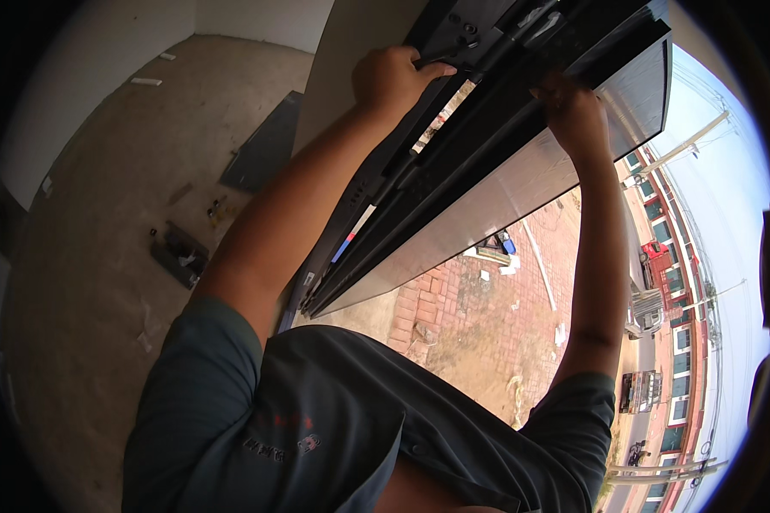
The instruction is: The person uses an Allen key to tighten multiple screws on the edge of a door frame, working from the top section downward. The person repeatedly inserts the tool, turns it to secure fasteners, and repositions along the frame while standing on a small ladder.
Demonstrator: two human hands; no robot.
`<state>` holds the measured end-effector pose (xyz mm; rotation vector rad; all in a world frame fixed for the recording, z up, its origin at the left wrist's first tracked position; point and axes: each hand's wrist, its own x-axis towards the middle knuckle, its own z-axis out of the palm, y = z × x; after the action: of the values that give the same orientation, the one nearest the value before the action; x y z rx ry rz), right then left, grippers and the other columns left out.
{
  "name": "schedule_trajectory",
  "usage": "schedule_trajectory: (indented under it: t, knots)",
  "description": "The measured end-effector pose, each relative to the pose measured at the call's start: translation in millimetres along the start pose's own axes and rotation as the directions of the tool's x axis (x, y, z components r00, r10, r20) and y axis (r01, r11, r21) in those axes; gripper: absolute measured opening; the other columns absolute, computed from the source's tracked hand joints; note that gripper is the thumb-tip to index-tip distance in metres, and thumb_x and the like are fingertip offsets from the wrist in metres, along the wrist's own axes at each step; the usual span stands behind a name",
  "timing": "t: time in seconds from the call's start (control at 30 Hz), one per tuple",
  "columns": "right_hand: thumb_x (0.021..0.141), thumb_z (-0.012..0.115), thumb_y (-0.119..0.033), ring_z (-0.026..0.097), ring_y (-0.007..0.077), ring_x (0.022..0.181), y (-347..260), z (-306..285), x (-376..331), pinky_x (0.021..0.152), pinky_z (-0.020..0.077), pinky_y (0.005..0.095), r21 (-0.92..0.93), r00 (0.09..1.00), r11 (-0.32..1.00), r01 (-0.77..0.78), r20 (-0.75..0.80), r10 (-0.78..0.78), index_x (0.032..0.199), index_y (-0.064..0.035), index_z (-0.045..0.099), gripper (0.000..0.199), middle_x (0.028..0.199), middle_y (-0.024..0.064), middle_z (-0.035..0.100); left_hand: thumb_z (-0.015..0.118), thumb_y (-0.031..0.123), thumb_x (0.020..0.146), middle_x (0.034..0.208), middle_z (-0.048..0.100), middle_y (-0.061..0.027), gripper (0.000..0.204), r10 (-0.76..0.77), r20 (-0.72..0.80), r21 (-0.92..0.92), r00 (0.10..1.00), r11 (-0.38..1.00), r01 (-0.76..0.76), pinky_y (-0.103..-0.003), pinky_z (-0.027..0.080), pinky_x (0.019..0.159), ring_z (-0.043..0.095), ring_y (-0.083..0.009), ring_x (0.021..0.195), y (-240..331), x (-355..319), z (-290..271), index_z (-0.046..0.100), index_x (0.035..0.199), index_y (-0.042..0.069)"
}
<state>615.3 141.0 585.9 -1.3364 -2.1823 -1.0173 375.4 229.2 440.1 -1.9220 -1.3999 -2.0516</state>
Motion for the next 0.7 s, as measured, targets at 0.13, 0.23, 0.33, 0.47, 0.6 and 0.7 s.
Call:
schedule_trajectory:
  t: [0.13, 0.23, 0.33, 0.47, 0.6, 0.7]
  knots:
    - [0.09, 0.071, -0.018, 0.071, 0.0398, 0.076, -22, 7, -21, 0.067, 0.0564, 0.0503, 0.062, 0.994, 0.993, -0.096, 0.053, 0.093, 0.096, -0.0125, 0.067, 0.009, 0.079, 0.0149, 0.072, 0.084, 0.067, 0.073, 0.045, 0.05, -0.0005, 0.064, -0.072, 0.07, 0.016, 0.995, 0.997, 0.071, -0.032, 0.039, 0.042, 0.051, -0.0149, 0.039, 2, 1, -9, 0.067, 0.064, 0.006]
    - [0.086, 0.067, -0.012, 0.07, 0.0411, 0.073, -24, 31, -49, 0.064, 0.057, 0.0507, 0.135, 0.986, 0.977, -0.165, 0.05, 0.159, 0.1, -0.0135, 0.067, 0.014, 0.078, 0.0167, 0.072, 0.084, 0.066, 0.073, 0.047, 0.052, -0.0004, 0.063, -0.094, 0.12, -0.019, 0.988, 0.995, 0.097, -0.032, 0.04, 0.043, 0.052, -0.0148, 0.041, 6, 0, -9, 0.067, 0.065, 0.007]
    - [0.085, 0.071, -0.015, 0.069, 0.042, 0.071, -38, 61, -69, 0.064, 0.0565, 0.0516, 0.205, 0.978, 0.957, -0.208, 0.032, 0.205, 0.091, -0.0108, 0.068, 0.008, 0.073, 0.0178, 0.07, 0.084, 0.067, 0.072, 0.049, 0.054, -0.0008, 0.063, -0.121, 0.163, -0.003, 0.979, 0.992, 0.124, -0.033, 0.042, 0.045, 0.054, -0.0157, 0.043, 8, 0, -11, 0.068, 0.068, 0.006]
    - [0.085, 0.078, -0.022, 0.071, 0.0404, 0.072, -68, 101, -87, 0.065, 0.0566, 0.0503, 0.33, 0.947, 0.889, -0.317, 0.056, 0.317, 0.083, -0.0081, 0.071, 0.016, 0.075, 0.0178, 0.072, 0.083, 0.069, 0.071, 0.051, 0.057, -0.0027, 0.066, -0.119, 0.136, -0.023, 0.984, 0.992, 0.123, -0.036, 0.045, 0.048, 0.058, -0.0184, 0.046, 4, -2, -11, 0.071, 0.076, 0.005]
    - [0.082, 0.083, -0.027, 0.073, 0.0379, 0.077, -111, 122, -92, 0.069, 0.0578, 0.0447, 0.55, 0.856, 0.668, -0.501, 0.203, 0.475, 0.085, -0.0051, 0.073, 0.024, 0.079, 0.0165, 0.074, 0.082, 0.069, 0.072, 0.054, 0.06, -0.0046, 0.067, -0.131, 0.187, 0.02, 0.974, 0.991, 0.13, -0.037, 0.047, 0.05, 0.062, -0.0208, 0.05, 7, -1, -17, 0.072, 0.08, 0.004]
    - [0.082, 0.084, -0.029, 0.073, 0.037, 0.075, -138, 143, -85, 0.07, 0.0576, 0.0429, 0.572, 0.798, 0.58, -0.58, 0.256, 0.546, 0.083, -0.0021, 0.073, 0.029, 0.077, 0.0173, 0.074, 0.082, 0.068, 0.074, 0.056, 0.062, -0.0049, 0.065, -0.132, 0.192, 0.026, 0.972, 0.991, 0.129, -0.037, 0.047, 0.051, 0.063, -0.0215, 0.052, 2, 2, -16, 0.072, 0.079, 0.005]
